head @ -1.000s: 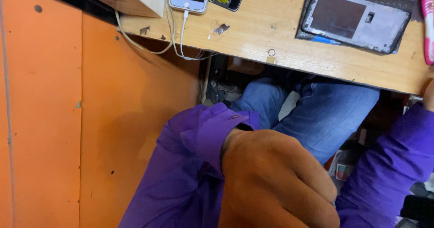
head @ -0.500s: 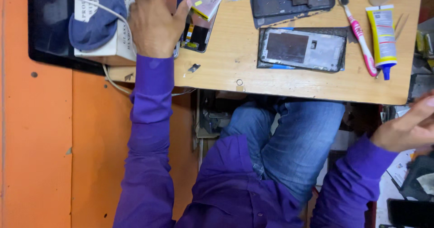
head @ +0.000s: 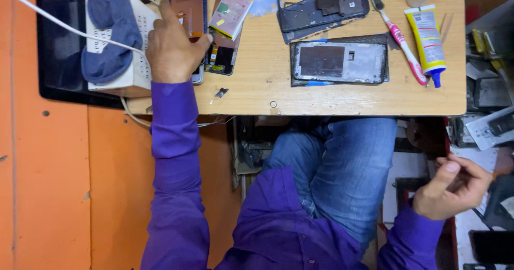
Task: The person applies adhesive around the perimeter of a smartphone chassis, then installs a new screen assembly and a battery into the chassis. The person handles the screen, battery, and chassis, and uses a tube of adhesive and a small tool during the process.
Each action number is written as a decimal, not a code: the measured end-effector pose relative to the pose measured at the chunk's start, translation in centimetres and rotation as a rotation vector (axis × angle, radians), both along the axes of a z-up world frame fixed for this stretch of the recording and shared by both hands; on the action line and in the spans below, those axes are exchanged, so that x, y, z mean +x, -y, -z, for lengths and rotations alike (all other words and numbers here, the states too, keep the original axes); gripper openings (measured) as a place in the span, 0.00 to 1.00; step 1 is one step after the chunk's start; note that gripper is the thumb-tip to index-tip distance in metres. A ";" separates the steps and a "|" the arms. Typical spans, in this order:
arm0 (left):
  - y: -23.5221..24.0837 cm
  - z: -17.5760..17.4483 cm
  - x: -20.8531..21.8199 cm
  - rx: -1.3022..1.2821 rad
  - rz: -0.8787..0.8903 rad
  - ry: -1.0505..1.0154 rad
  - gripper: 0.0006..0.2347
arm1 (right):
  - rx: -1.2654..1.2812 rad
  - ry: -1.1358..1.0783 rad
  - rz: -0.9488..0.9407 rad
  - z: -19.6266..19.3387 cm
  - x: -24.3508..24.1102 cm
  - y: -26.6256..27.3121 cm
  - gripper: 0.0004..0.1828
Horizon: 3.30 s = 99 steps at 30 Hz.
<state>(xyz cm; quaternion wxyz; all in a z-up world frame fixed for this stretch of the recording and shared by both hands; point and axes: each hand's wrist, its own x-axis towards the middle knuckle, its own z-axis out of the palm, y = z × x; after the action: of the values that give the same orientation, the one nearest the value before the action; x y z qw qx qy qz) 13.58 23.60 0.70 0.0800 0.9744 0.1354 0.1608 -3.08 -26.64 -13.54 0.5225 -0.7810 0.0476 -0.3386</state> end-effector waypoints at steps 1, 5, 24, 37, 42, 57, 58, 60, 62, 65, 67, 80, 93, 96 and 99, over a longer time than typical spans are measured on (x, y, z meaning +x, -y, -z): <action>-0.2 -0.4 -0.3 -0.022 0.007 -0.037 0.44 | 0.010 0.012 -0.007 0.3 -0.1 0.1 0.16; -1.0 -1.0 -1.0 -0.088 0.027 -0.082 0.45 | 0.028 0.021 -0.022 1.2 -0.5 0.6 0.20; 3.5 -2.6 -7.6 -0.336 0.136 0.261 0.50 | 0.142 -0.054 -0.043 -0.7 -3.4 -2.2 0.12; 20.5 -5.0 -12.0 -0.590 0.790 0.088 0.53 | 1.060 -0.036 -1.202 -10.6 6.5 -14.5 0.61; 20.7 -7.2 -9.6 -0.469 0.904 0.213 0.51 | 1.086 0.017 -1.231 -12.2 10.0 -14.5 0.60; 23.5 -9.1 -5.5 -0.996 0.927 0.233 0.29 | 1.027 0.118 -1.128 -11.3 13.5 -15.2 0.40; 23.5 -9.0 -5.4 -0.984 0.925 0.241 0.29 | 1.014 0.099 -1.116 -11.5 13.5 -15.0 0.38; 23.8 -8.8 -5.1 -0.980 0.920 0.242 0.30 | 0.982 0.045 -1.082 -11.8 13.4 -14.8 0.35; 24.0 -8.6 -4.8 -0.993 0.913 0.220 0.30 | 0.964 0.014 -1.066 -11.9 13.3 -14.6 0.34; 24.2 -8.4 -4.4 -1.019 0.907 0.159 0.31 | 0.952 0.025 -1.080 -11.6 13.3 -14.1 0.32; 24.4 -8.5 -4.0 -1.084 0.916 0.097 0.31 | 0.930 0.034 -1.082 -11.1 13.4 -13.7 0.33; 23.9 -6.9 -6.8 -0.921 1.051 0.291 0.23 | 1.253 0.172 -1.077 -9.4 13.8 -12.2 0.53; 10.6 2.1 -15.5 -0.463 0.449 -0.592 0.12 | 1.454 0.173 -1.365 -9.1 14.7 -10.7 0.57; 11.3 1.6 -15.4 -0.383 0.518 -0.360 0.11 | 1.241 0.145 -1.330 -9.1 14.2 -10.8 0.58; 13.0 -0.2 -14.2 -0.415 0.608 -0.206 0.11 | 1.098 0.071 -1.359 -9.3 13.3 -10.6 0.57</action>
<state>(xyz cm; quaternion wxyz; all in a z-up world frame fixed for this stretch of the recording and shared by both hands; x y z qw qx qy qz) -0.58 10.56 0.86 0.3057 0.9442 -0.1226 -0.0001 10.19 -16.08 -4.28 0.9148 -0.2674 -0.2881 0.0928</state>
